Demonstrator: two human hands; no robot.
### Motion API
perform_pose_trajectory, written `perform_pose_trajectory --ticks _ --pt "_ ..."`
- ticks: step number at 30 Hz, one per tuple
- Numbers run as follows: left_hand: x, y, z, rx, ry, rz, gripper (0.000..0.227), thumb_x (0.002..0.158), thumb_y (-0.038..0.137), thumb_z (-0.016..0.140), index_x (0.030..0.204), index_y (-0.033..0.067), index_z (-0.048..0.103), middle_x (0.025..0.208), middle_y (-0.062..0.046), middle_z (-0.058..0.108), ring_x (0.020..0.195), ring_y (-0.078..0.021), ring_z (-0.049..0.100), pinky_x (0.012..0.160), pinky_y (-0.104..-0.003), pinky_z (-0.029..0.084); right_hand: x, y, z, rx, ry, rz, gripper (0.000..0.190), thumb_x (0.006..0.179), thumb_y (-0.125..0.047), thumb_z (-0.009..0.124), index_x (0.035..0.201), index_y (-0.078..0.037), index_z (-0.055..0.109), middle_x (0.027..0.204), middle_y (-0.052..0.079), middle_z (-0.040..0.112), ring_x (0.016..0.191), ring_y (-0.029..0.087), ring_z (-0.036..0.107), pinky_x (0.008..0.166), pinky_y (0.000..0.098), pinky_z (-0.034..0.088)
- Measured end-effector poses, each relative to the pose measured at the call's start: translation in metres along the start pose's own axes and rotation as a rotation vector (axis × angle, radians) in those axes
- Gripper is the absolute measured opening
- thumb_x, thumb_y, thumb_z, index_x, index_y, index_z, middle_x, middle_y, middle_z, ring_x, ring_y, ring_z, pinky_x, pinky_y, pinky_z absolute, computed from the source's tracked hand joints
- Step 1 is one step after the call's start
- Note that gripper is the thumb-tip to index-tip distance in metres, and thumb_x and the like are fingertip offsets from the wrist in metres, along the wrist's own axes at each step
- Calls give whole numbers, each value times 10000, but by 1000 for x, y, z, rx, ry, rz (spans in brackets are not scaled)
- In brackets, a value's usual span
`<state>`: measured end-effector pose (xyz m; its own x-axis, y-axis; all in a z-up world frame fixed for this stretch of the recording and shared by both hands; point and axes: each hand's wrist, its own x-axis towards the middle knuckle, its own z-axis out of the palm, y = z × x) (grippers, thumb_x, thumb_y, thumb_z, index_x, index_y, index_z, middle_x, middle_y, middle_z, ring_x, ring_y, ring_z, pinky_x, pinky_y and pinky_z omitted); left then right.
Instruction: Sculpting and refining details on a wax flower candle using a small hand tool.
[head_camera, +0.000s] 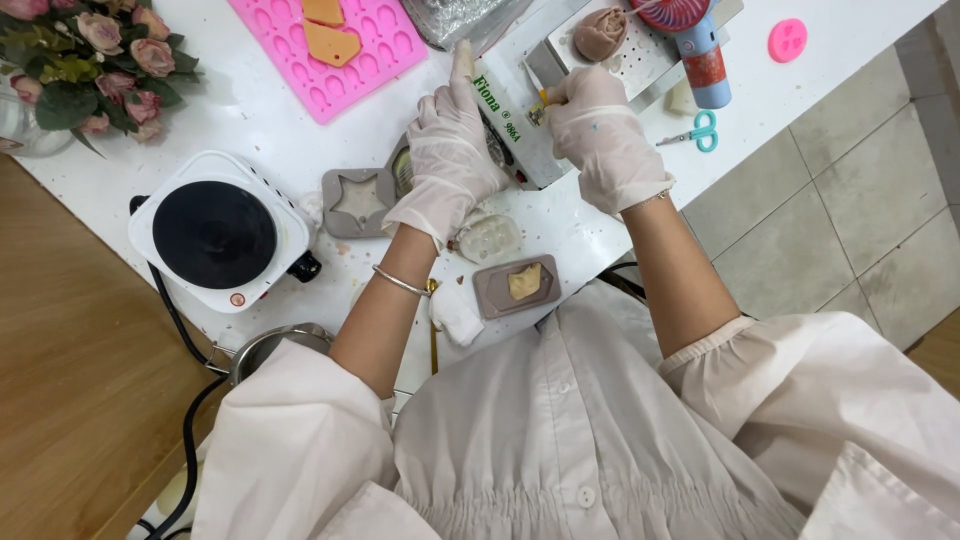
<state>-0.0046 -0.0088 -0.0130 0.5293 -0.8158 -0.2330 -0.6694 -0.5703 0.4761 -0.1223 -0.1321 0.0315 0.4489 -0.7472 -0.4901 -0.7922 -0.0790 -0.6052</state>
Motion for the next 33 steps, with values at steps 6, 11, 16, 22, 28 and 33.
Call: perform_pose_trajectory --ticks 6,11,16,22,28,33 --pt "0 -1 1 3 -25 -13 1622 436 317 1028 1555 172 -137 1389 -181 488 1342 -397 422 1099 -564 347 0 0 -10 54 -68 -50 196 887 -48 692 1045 39 767 690 112 684 524 161 660 492 321 494" --pt "3 2 -2 18 -42 -26 1596 449 306 1023 1543 179 -132 1393 -193 470 1339 -399 411 1077 -570 340 -1 -2 -13 25 -132 -55 252 862 -51 695 1096 -14 782 628 89 655 487 136 598 452 305 455" --pt "4 -6 7 14 -21 -15 1548 494 268 994 1570 184 -116 1380 -201 485 1355 -403 412 1072 -570 353 -25 -2 3 168 -238 -47 317 787 10 701 1089 -23 793 709 15 730 527 95 611 447 276 490" --pt "-6 -7 5 -52 68 60 1475 561 348 976 1559 156 -92 1391 -208 478 1316 -418 431 1078 -577 338 -82 21 19 19 -120 -219 312 932 -150 669 1231 -86 728 772 99 726 594 149 642 598 320 523" --pt "-15 -7 11 -79 92 105 1440 543 297 951 1582 138 -33 1320 -170 505 1261 -401 461 1100 -552 331 -107 30 -10 -192 -214 -56 347 964 -248 657 1301 -184 708 746 156 692 616 186 609 665 340 511" --pt "-23 2 4 -129 165 92 1484 482 288 990 1580 136 4 1330 -173 495 1246 -413 451 1092 -548 341 -123 68 -27 61 150 -301 296 992 -190 724 1264 -73 723 947 22 739 787 45 633 750 255 520"
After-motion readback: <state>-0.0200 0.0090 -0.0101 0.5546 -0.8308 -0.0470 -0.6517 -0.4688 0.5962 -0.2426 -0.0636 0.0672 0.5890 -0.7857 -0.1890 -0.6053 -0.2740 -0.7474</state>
